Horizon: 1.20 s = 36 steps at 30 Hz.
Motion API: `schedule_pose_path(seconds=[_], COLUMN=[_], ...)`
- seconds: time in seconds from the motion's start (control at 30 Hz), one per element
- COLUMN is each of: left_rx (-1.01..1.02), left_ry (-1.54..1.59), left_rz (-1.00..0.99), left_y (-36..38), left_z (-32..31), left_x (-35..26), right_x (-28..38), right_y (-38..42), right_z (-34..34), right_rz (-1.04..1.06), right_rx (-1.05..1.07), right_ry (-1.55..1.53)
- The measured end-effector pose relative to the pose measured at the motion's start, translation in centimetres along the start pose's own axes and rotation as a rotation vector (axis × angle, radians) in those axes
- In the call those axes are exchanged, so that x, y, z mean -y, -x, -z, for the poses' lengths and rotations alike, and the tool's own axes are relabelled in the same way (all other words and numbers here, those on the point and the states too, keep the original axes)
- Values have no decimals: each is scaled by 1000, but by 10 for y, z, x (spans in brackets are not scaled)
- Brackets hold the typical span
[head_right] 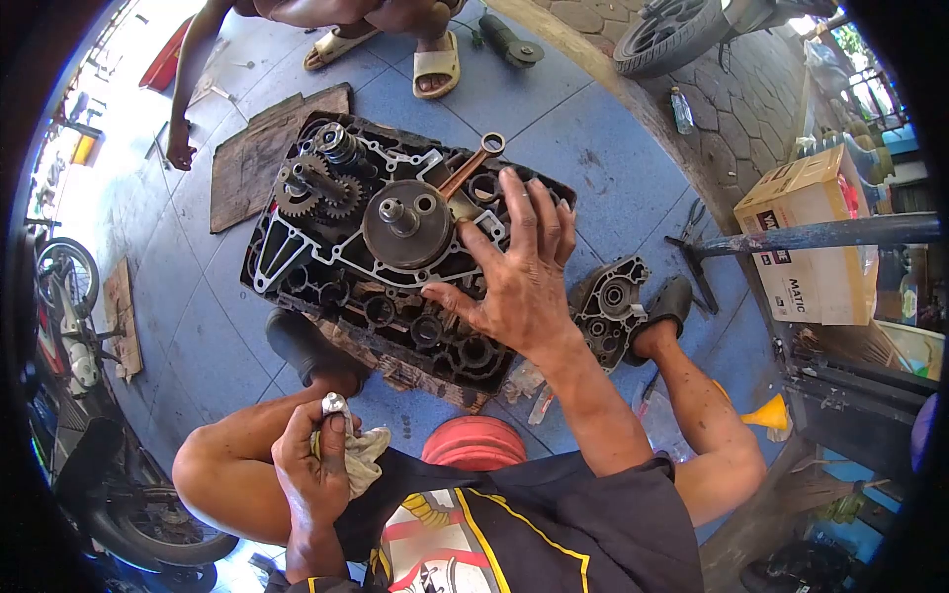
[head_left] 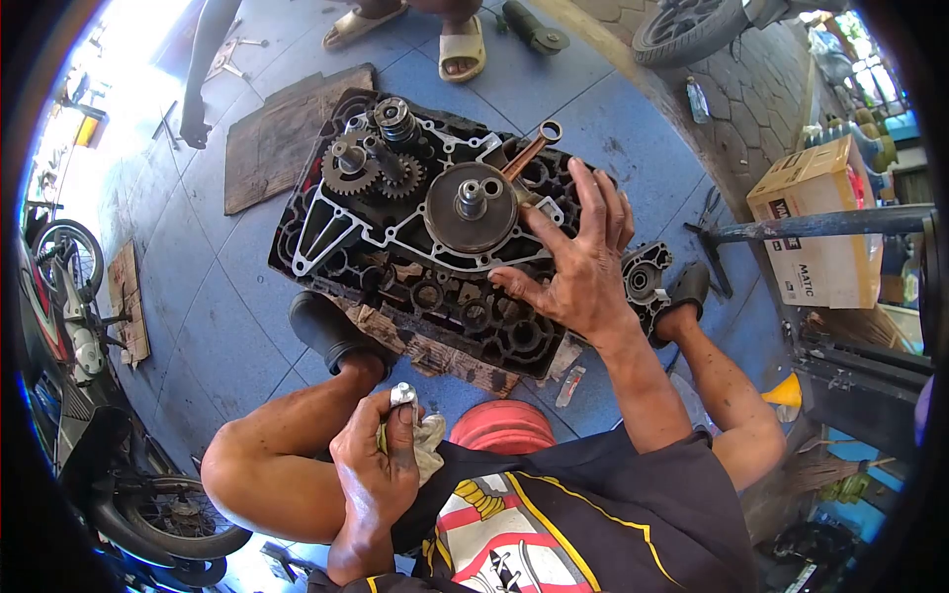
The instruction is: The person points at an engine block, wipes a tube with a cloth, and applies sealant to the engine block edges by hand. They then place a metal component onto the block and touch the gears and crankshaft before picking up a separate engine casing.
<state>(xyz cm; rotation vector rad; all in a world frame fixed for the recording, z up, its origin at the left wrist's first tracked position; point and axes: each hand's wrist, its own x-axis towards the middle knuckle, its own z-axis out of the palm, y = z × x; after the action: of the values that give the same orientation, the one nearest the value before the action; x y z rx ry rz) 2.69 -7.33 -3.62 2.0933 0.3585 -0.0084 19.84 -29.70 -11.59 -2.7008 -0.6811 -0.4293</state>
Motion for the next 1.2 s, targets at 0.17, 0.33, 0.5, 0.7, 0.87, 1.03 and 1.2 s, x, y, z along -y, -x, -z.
schedule_pose_path(seconds=[0.17, 0.33, 0.5, 0.7, 0.87, 1.03, 1.2], left_rx=[-3, -28, -11, -9, 54, 107, 138], left_ry=[-10, -29, -25, -65, -114, -65, 38], left_rz=[-18, -6, -11, -31, 49, 31, 125], left_y=[1, 1, -3, -17, -28, -44, -49], left_z=[-1, 0, 5, 11, 21, 38, 42], left_x=[1, -5, -7, -5, -5, -5, -1], right_x=[-5, -9, -33, -49, -48, -36, -36], right_y=[-1, -8, -26, -85, -133, -164, -175], right_z=[-4, 4, 18, 23, 7, 0, 1], right_rz=[11, 27, 7, 230, 411, 522, 541], right_rx=[-40, -43, -8, 248, 429, 618, 741], right_ry=[-43, -38, -355, -356, -383, -348, -319])
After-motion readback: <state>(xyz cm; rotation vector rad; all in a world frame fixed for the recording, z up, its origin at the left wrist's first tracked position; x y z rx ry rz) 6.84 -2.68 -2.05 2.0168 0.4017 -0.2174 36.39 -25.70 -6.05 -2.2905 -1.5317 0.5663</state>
